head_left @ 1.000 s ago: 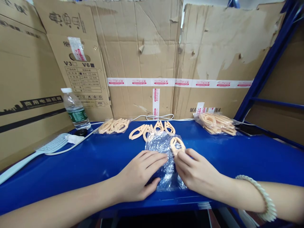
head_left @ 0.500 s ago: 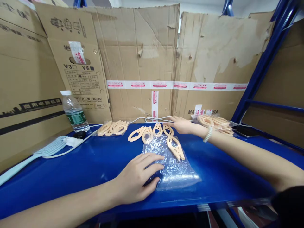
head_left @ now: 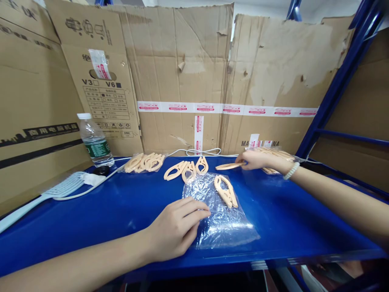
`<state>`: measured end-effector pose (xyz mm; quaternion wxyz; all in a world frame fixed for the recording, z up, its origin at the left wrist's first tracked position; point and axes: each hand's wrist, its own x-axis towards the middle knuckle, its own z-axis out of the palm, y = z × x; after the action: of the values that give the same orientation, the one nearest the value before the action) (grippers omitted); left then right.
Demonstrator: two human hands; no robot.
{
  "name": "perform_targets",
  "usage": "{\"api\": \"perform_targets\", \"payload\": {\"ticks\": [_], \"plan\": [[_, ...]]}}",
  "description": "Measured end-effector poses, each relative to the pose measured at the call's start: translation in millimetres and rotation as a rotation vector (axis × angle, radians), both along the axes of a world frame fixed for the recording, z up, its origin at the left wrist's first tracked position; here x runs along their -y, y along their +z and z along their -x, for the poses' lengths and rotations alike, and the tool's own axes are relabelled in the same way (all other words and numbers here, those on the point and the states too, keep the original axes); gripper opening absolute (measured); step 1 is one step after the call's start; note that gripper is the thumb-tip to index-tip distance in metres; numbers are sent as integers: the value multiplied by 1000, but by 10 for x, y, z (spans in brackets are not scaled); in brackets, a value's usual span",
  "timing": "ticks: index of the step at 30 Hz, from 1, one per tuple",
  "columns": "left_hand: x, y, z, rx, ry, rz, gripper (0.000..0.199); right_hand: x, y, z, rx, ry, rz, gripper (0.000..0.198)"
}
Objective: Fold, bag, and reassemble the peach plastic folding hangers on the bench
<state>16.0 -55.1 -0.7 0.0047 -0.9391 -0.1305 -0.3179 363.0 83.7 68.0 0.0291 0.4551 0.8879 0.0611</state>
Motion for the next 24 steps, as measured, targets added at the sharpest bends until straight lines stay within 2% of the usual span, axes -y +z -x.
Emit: {"api": "perform_targets", "payload": {"ticks": [4,6,9,12,15,17,19,21,24], "plan": [[0,-2,17,14,-28,0,41,251,153,-64,-185,78,-118,31],[0,-4,24,15,-39,2,41,447,206,-15,-286,116,-201,35],[-8,-10,22,18,-36,11,41,883,289,152,-487,230,-379,25],[-22,-19,14,37,-32,31,44,1433,380,374,-586,294,-502,14],[-25,-26,12,47,-17,61,46,1925,421,581,-577,346,-493,9],[-18,-27,14,48,4,74,46,2139,389,714,-498,405,-388,14],[-8,-26,17,55,18,79,47,2239,302,860,-385,483,-343,20],[0,-29,20,66,10,75,49,2233,162,1020,-282,559,-357,23],[6,-36,26,84,-19,44,52,2069,-127,1233,-186,629,-440,24]]}}
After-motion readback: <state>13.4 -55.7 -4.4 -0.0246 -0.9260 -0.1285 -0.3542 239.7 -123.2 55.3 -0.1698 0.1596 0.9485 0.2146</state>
